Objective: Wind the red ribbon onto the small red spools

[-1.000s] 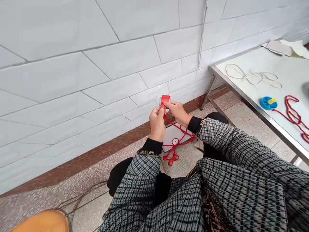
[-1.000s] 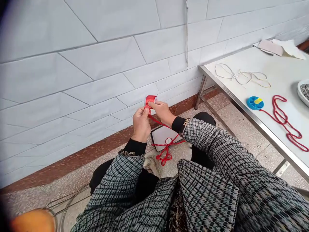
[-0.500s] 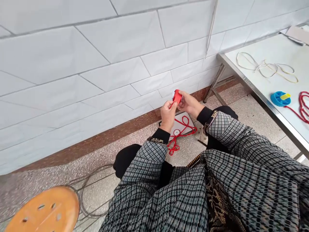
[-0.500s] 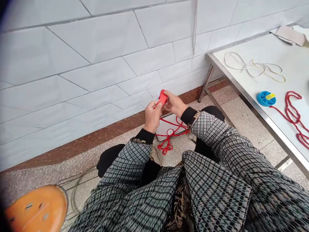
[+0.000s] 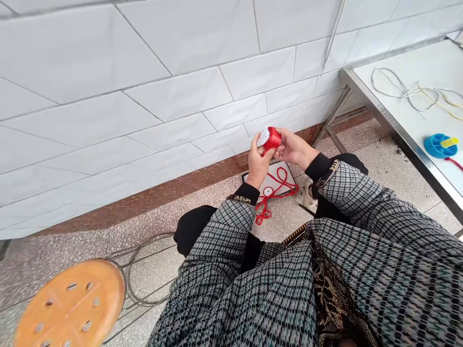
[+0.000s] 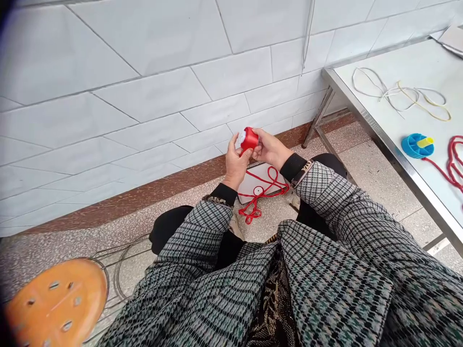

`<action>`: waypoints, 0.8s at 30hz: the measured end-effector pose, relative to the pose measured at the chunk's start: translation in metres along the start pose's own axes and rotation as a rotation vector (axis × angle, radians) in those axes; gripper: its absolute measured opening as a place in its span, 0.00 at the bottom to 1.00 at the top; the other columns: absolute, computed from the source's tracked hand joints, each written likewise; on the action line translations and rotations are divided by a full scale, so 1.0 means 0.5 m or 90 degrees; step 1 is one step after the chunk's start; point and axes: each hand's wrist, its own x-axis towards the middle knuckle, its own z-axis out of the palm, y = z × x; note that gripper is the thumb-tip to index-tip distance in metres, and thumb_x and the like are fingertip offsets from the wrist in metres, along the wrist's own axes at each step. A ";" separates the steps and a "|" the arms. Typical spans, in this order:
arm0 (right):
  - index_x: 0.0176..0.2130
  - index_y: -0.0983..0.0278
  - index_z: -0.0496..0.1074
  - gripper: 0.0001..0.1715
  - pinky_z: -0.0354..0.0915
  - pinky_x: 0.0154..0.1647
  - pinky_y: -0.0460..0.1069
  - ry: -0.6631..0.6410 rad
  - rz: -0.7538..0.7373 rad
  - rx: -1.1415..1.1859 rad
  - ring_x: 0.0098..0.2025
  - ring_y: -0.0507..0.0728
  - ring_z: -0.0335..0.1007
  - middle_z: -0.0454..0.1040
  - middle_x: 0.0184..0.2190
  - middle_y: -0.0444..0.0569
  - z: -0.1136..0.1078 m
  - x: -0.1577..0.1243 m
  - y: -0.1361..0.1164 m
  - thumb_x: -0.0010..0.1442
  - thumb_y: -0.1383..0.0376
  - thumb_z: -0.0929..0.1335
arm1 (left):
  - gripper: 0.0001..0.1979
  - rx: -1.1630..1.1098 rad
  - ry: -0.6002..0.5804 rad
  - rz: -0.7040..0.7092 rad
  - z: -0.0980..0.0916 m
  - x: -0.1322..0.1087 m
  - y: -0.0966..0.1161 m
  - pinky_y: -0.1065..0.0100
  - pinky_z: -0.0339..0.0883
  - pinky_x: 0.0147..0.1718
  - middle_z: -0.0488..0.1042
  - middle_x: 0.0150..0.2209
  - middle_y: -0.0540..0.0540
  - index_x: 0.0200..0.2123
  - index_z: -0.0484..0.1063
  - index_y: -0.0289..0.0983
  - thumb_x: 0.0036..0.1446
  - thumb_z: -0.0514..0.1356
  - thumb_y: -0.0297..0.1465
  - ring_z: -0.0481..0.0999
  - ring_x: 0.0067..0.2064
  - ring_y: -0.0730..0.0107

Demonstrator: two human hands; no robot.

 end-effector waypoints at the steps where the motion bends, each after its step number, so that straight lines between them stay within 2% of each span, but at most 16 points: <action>1: 0.34 0.63 0.71 0.17 0.58 0.17 0.40 -0.007 0.006 0.002 0.13 0.43 0.48 0.63 0.15 0.35 -0.001 -0.006 -0.002 0.76 0.60 0.67 | 0.38 0.005 -0.015 0.001 -0.004 0.003 0.002 0.68 0.67 0.32 0.75 0.28 0.53 0.65 0.69 0.39 0.54 0.78 0.37 0.76 0.29 0.68; 3: 0.35 0.64 0.71 0.16 0.57 0.16 0.39 -0.019 0.023 0.005 0.12 0.42 0.46 0.65 0.16 0.35 -0.002 -0.019 -0.006 0.77 0.61 0.67 | 0.43 0.009 -0.052 0.005 -0.013 0.010 0.008 0.68 0.69 0.33 0.79 0.32 0.49 0.66 0.70 0.39 0.50 0.80 0.41 0.78 0.32 0.67; 5: 0.35 0.64 0.71 0.17 0.57 0.15 0.39 -0.030 0.037 0.003 0.12 0.41 0.46 0.65 0.16 0.35 -0.005 -0.031 -0.009 0.77 0.62 0.67 | 0.47 -0.007 -0.101 0.020 -0.021 0.018 0.014 0.67 0.73 0.36 0.83 0.43 0.43 0.65 0.71 0.39 0.45 0.82 0.44 0.82 0.39 0.63; 7: 0.34 0.64 0.71 0.17 0.57 0.15 0.39 -0.041 0.045 0.004 0.12 0.42 0.45 0.64 0.16 0.35 -0.007 -0.041 -0.010 0.78 0.62 0.66 | 0.50 -0.027 -0.134 0.043 -0.025 0.023 0.019 0.66 0.75 0.39 0.82 0.53 0.38 0.63 0.73 0.39 0.39 0.83 0.48 0.83 0.46 0.59; 8: 0.34 0.64 0.71 0.18 0.57 0.15 0.40 -0.045 0.047 0.004 0.12 0.42 0.44 0.63 0.15 0.34 -0.008 -0.045 -0.010 0.78 0.62 0.66 | 0.51 -0.034 -0.140 0.049 -0.025 0.024 0.019 0.66 0.76 0.40 0.81 0.55 0.37 0.62 0.73 0.39 0.36 0.84 0.50 0.83 0.48 0.58; 9: 0.34 0.64 0.71 0.18 0.57 0.15 0.40 -0.045 0.049 0.005 0.13 0.42 0.44 0.62 0.15 0.34 -0.009 -0.049 -0.009 0.78 0.62 0.66 | 0.52 -0.042 -0.141 0.047 -0.025 0.024 0.019 0.67 0.76 0.39 0.81 0.54 0.38 0.61 0.74 0.39 0.34 0.84 0.51 0.84 0.47 0.59; 11: 0.34 0.63 0.71 0.17 0.58 0.16 0.40 -0.035 0.046 0.008 0.13 0.43 0.44 0.63 0.15 0.35 -0.010 -0.055 -0.007 0.78 0.61 0.67 | 0.52 -0.070 -0.146 0.015 -0.021 0.019 0.017 0.69 0.71 0.31 0.82 0.45 0.43 0.61 0.73 0.41 0.34 0.83 0.54 0.81 0.36 0.66; 13: 0.35 0.63 0.71 0.17 0.59 0.17 0.40 -0.034 0.023 0.005 0.14 0.43 0.45 0.66 0.17 0.35 -0.012 -0.057 -0.002 0.78 0.60 0.68 | 0.52 -0.114 -0.161 -0.030 -0.016 0.012 0.018 0.71 0.59 0.22 0.76 0.32 0.52 0.62 0.70 0.42 0.37 0.82 0.55 0.69 0.23 0.76; 14: 0.35 0.63 0.72 0.17 0.60 0.18 0.41 -0.046 0.003 -0.007 0.15 0.43 0.46 0.68 0.19 0.36 -0.013 -0.057 0.003 0.78 0.59 0.68 | 0.51 -0.134 -0.163 -0.048 -0.013 0.008 0.020 0.71 0.53 0.20 0.72 0.28 0.56 0.62 0.70 0.43 0.38 0.82 0.55 0.62 0.20 0.80; 16: 0.37 0.63 0.74 0.16 0.62 0.20 0.41 -0.092 -0.053 -0.059 0.16 0.44 0.50 0.70 0.22 0.37 -0.017 -0.053 0.018 0.76 0.57 0.70 | 0.47 -0.156 -0.151 -0.070 -0.008 0.002 0.026 0.70 0.47 0.19 0.64 0.23 0.60 0.59 0.69 0.43 0.42 0.80 0.56 0.53 0.17 0.83; 18: 0.36 0.64 0.75 0.15 0.64 0.23 0.41 -0.120 -0.125 -0.129 0.18 0.45 0.56 0.71 0.22 0.38 -0.019 -0.045 0.036 0.74 0.59 0.72 | 0.44 -0.169 -0.132 -0.075 -0.003 -0.002 0.034 0.70 0.46 0.19 0.62 0.23 0.61 0.57 0.69 0.44 0.44 0.79 0.58 0.51 0.18 0.83; 21: 0.32 0.65 0.75 0.15 0.61 0.23 0.40 -0.077 -0.218 -0.182 0.20 0.45 0.60 0.69 0.20 0.38 -0.017 -0.032 0.058 0.73 0.64 0.73 | 0.40 -0.185 -0.111 -0.066 0.009 -0.010 0.039 0.70 0.44 0.19 0.62 0.23 0.61 0.53 0.68 0.43 0.46 0.78 0.57 0.51 0.18 0.83; 24: 0.30 0.64 0.71 0.18 0.53 0.21 0.40 -0.017 -0.256 -0.124 0.19 0.44 0.54 0.67 0.19 0.37 -0.013 -0.016 0.056 0.71 0.64 0.74 | 0.35 -0.179 -0.047 -0.061 0.026 -0.022 0.032 0.70 0.44 0.19 0.61 0.22 0.61 0.49 0.69 0.42 0.50 0.78 0.55 0.51 0.18 0.83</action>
